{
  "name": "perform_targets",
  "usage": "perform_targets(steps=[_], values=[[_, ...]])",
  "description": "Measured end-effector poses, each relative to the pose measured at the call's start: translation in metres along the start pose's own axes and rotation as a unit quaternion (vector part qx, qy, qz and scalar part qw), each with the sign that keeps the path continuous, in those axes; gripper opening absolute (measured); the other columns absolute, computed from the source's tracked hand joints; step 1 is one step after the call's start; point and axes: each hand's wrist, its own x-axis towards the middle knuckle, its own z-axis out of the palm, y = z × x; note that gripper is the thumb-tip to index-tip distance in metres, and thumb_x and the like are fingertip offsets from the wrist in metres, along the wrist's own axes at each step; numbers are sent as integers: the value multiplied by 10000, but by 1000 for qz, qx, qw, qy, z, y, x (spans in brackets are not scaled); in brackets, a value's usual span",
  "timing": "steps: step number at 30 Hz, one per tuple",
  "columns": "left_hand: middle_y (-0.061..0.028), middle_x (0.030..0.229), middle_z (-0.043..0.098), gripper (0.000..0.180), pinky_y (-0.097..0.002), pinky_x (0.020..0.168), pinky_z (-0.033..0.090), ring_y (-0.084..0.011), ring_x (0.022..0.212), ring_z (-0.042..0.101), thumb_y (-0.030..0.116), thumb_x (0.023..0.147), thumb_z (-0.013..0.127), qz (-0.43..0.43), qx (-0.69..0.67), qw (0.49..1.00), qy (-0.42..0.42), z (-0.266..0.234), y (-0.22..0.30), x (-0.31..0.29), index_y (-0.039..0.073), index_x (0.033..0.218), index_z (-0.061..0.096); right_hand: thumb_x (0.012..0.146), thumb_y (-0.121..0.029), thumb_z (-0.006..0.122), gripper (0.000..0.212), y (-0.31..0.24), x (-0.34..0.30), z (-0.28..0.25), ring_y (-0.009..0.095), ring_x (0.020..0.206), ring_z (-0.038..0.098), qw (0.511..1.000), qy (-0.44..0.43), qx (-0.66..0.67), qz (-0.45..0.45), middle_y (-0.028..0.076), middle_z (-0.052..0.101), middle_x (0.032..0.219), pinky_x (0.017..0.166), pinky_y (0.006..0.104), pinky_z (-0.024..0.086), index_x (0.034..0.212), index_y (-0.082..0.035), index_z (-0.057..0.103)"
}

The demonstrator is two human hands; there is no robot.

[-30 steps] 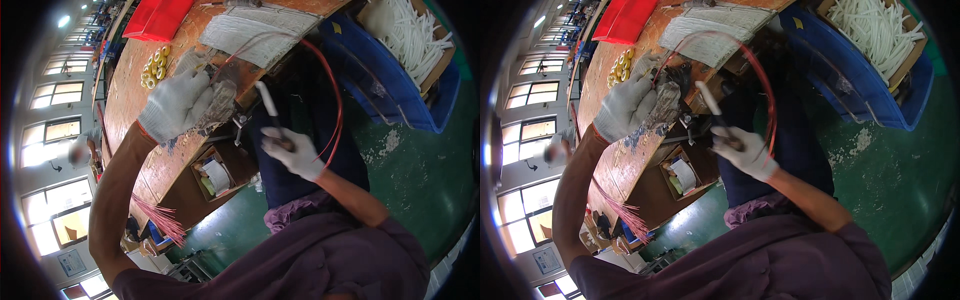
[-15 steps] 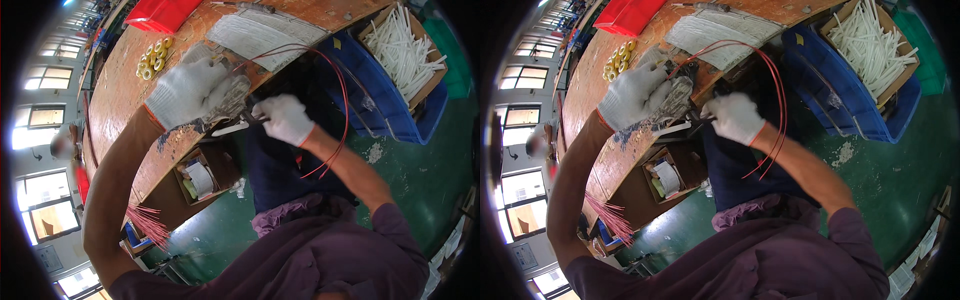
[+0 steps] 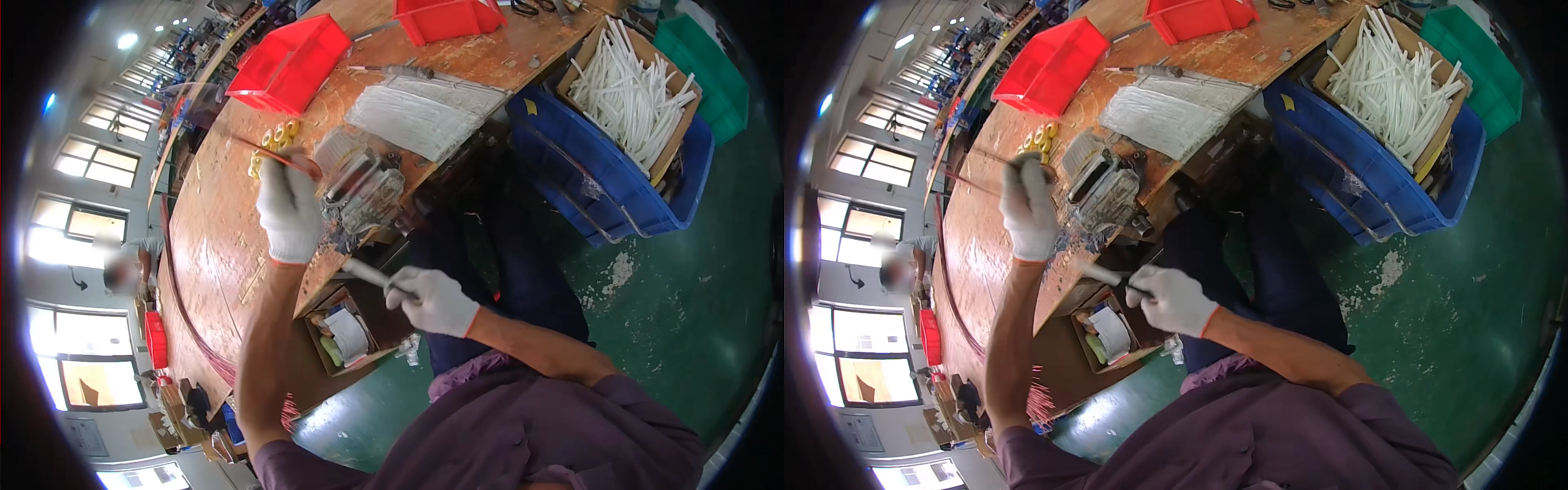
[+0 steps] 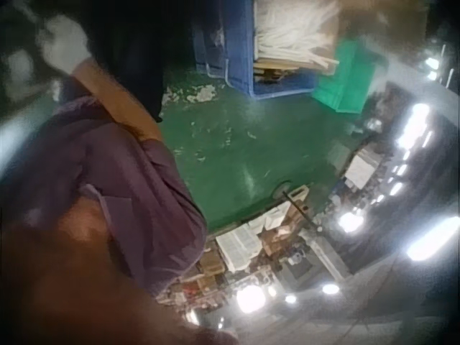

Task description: The recorder manually winds copper wire around a transformer core and applies insulating tape.

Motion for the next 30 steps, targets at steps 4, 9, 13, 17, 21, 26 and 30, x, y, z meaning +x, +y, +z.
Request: perform_targets(steps=[4, 9, 13, 17, 21, 26, 30], values=[[-94, 1119, 675, 258, -300, 764, 591, -157, 852, 688, 88, 1068, 633, -47, -259, 965, 9, 1, 11, -1, 29, 1317, 601, 973, -33, 678, 216, 16, 15, -9, 157, 874, 751, 995, 67, 65, -41, 72, 714, 1341, 739, 273, 578, 1155, -90, 779], [-88, 1175, 686, 372, -303, 981, 555, -143, 1097, 661, 19, 997, 714, -153, -222, 961, -66, 13, 8, -20, -35, 1343, 591, 1069, -132, 651, 183, 12, 20, -23, 77, 692, 655, 919, -14, 367, 144, 57, 712, 1074, 528, 231, 517, 1195, -37, 744], [-103, 1212, 707, 374, -307, 1001, 551, -147, 1091, 675, 28, 1004, 705, -182, -280, 942, -42, 20, -9, -40, -51, 1362, 628, 1064, -197, 684, 220, 23, 10, -57, 63, 604, 628, 908, -31, 378, 181, 27, 680, 840, 438, 220, 491, 1223, -55, 736], [-88, 1172, 725, 344, -301, 992, 548, -137, 1059, 680, 31, 1001, 715, -143, -269, 952, -34, 19, -21, -46, -54, 1330, 668, 1064, -213, 679, 245, 30, 8, -83, 111, 634, 680, 918, 27, 336, 210, 63, 707, 939, 444, 240, 541, 1237, -44, 722], [-74, 1169, 726, 344, -293, 991, 538, -128, 1068, 672, 4, 974, 739, -123, -233, 964, -42, 19, -23, -44, -53, 1310, 692, 1083, -207, 631, 273, 11, 18, -90, 195, 859, 746, 806, 117, 545, 200, 109, 715, 1039, 627, 333, 655, 1272, -14, 666], [-74, 1187, 721, 367, -299, 1001, 539, -136, 1084, 672, -20, 967, 739, -115, -209, 970, -47, 25, -26, -48, -37, 1330, 683, 1073, -146, 646, 215, -24, 34, -96, 236, 1005, 736, 827, 131, 525, 151, 100, 738, 1161, 825, 371, 645, 1249, -31, 689], [-56, 1152, 714, 368, -296, 989, 532, -131, 1071, 663, -25, 942, 767, -89, -195, 975, -49, 25, -34, -50, -17, 1304, 705, 997, 0, 720, 170, -39, 41, -92, 164, 892, 729, 969, 146, -90, -180, 88, 745, 1131, 777, 263, 584, 1159, 15, 770]])
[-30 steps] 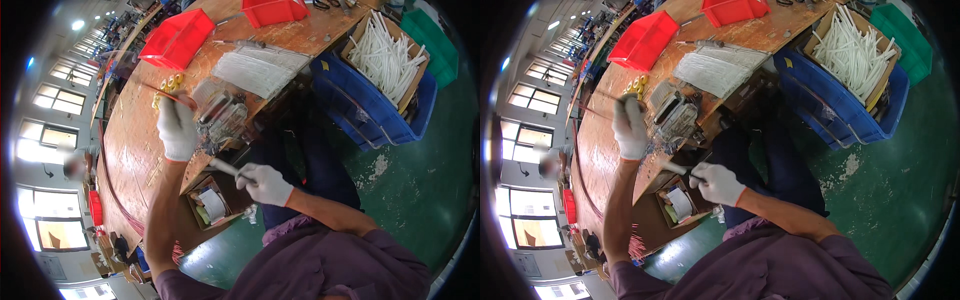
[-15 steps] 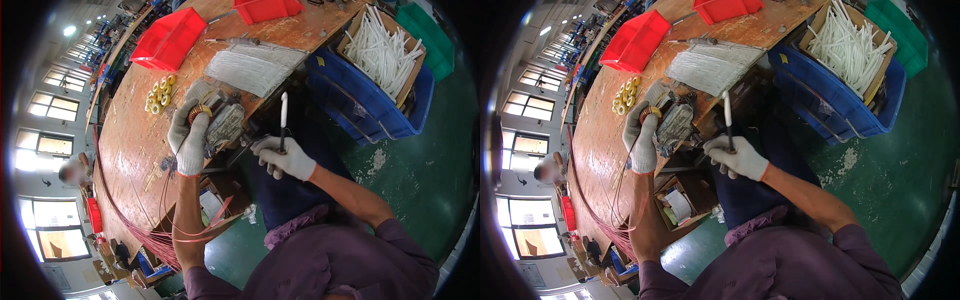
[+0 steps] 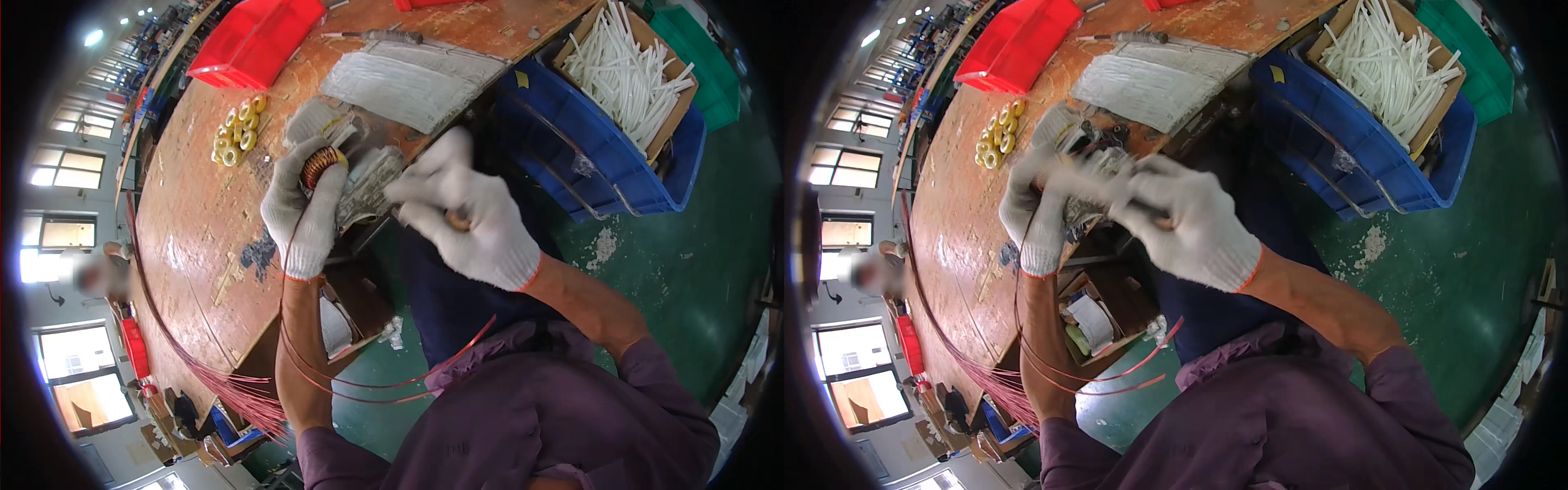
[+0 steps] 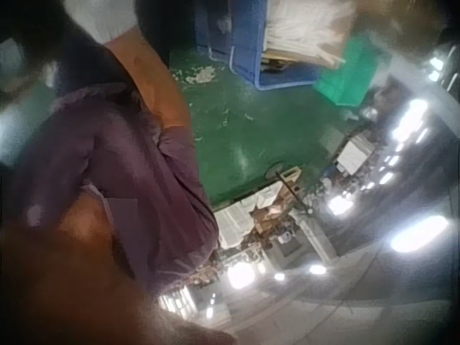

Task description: The recorder manually winds copper wire around a transformer core and applies insulating tape.

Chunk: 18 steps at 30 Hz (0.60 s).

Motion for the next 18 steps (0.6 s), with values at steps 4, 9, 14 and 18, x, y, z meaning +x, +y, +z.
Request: perform_targets(steps=[4, 9, 14, 18], values=[[-61, 1155, 705, 365, -314, 1004, 518, -153, 1080, 659, 18, 943, 780, 39, 87, 995, -26, -5, -3, 0, -10, 1301, 712, 1036, -10, 654, 192, 5, -6, 8, 69, 806, 717, 946, 147, 177, 226, 57, 754, 1055, 611, 199, 535, 1192, 3, 765], [-106, 1310, 696, 349, -334, 1082, 501, -173, 1199, 653, 57, 1035, 676, 28, 60, 996, -62, -8, 2, 1, -27, 1374, 678, 1065, -71, 637, 193, 33, -21, 8, 62, 748, 715, 962, 123, 155, 186, 46, 763, 995, 545, 185, 503, 1198, -9, 764], [-129, 1303, 694, 381, -338, 1092, 471, -180, 1197, 636, 156, 1070, 550, -1, -7, 998, -59, -10, -1, 0, -19, 1383, 679, 1111, -206, 548, 388, 41, -55, 55, 72, 612, 630, 812, 40, 245, 528, 34, 680, 826, 487, 228, 488, 1439, -7, 610], [-152, 1352, 671, 443, -356, 1131, 452, -210, 1238, 630, 243, 1098, 498, 24, -7, 998, -66, -14, -4, 2, -41, 1395, 661, 1061, -234, 631, 308, 16, -79, 123, 156, 633, 669, 814, -65, 397, 419, 48, 702, 809, 569, 299, 511, 1314, -79, 712]])
